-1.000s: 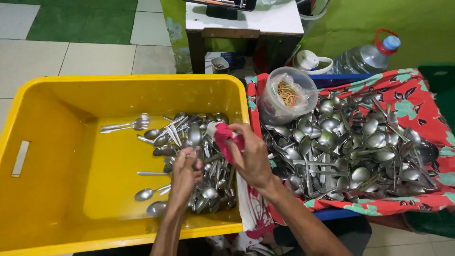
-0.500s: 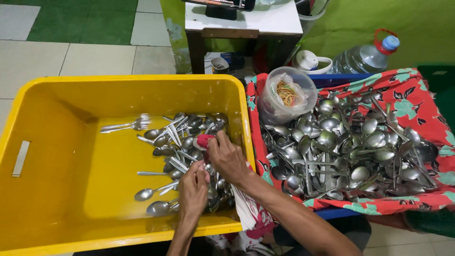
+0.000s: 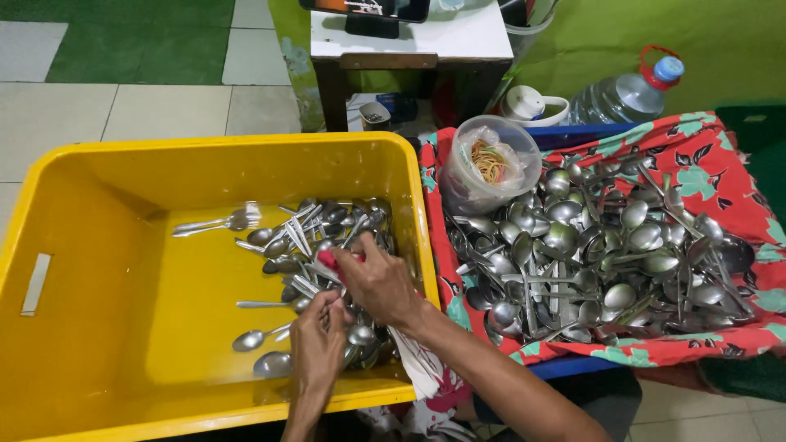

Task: Wiping and sorting metal spoons and forks using a cloth.

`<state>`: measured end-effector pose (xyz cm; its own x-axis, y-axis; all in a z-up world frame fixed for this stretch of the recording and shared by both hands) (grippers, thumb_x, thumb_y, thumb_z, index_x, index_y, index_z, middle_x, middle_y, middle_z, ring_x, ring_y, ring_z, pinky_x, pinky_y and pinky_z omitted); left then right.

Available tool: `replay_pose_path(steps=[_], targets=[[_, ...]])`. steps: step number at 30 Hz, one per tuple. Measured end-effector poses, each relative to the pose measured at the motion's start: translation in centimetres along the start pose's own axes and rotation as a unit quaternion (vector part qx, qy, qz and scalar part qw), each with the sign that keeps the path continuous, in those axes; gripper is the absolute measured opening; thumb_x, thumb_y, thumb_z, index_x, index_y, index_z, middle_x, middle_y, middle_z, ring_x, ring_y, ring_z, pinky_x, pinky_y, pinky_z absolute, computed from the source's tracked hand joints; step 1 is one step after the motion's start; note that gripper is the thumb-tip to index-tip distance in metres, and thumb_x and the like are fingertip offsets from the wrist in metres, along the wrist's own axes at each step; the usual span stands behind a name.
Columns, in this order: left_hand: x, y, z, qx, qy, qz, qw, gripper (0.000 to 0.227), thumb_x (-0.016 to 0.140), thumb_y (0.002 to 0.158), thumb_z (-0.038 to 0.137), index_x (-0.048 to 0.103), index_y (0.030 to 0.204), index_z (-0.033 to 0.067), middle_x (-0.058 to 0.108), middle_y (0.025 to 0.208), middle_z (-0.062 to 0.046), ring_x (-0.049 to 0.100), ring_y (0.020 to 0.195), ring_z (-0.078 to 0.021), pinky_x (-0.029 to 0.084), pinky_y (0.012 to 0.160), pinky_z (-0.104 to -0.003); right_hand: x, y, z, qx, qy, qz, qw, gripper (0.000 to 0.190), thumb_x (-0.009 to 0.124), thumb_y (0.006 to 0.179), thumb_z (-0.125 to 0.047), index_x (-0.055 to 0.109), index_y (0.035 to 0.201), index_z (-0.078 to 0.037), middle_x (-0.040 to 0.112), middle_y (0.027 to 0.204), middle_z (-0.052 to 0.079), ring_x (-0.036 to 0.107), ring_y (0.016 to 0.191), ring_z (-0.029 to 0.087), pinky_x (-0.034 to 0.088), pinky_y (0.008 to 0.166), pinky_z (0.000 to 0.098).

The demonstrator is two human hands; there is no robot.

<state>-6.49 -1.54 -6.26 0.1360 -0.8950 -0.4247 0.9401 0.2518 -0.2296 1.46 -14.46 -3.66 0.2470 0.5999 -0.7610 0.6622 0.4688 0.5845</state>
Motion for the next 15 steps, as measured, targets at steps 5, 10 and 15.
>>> replay_pose_path(steps=[5,10,15], targets=[[-4.6,-0.6,-2.0,-0.109,-0.136,0.016,0.985,0.023,0.056,0.098,0.013,0.065,0.118,0.0081,0.073,0.092,-0.008,0.072,0.096,-0.0221,0.06,0.098,-0.047,3.8,-2.1,5.5,0.236,0.092,-0.055,0.966,0.012,0.06,0.097,-0.009,0.066,0.103,0.0,0.064,0.089,0.012,0.055,0.052,0.016,0.053,0.038,0.0264],[-2.9,0.3,6.2,-0.028,-0.136,-0.035,0.99,0.028,0.055,0.093,0.005,0.066,0.119,0.0066,0.074,0.099,-0.008,0.06,0.08,-0.0202,0.05,0.071,-0.041,1.2,-1.6,1.1,0.323,0.27,-0.21,0.882,0.049,0.037,0.095,-0.044,0.059,0.086,-0.001,0.056,0.054,0.006,0.048,0.036,0.015,0.042,0.028,0.0294],[1.0,-4.2,23.4,0.304,-0.118,-0.176,0.929,0.063,0.057,0.094,0.018,0.036,0.151,-0.0013,0.066,0.137,-0.017,0.073,0.105,-0.0249,0.063,0.086,-0.039,-1.4,-1.4,0.1,0.367,0.49,-0.196,0.766,0.064,0.03,0.087,-0.063,0.058,0.079,-0.007,0.052,0.054,0.001,0.047,0.043,0.012,0.039,0.037,0.0289]])
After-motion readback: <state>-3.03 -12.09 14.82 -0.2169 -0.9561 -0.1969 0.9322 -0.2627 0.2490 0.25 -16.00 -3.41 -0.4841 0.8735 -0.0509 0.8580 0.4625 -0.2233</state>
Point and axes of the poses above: each hand's wrist, its own y-axis towards the middle knuckle, its own x-axis out of the palm, z = x × y, the point moved 3 cm from there along y, towards the middle knuckle
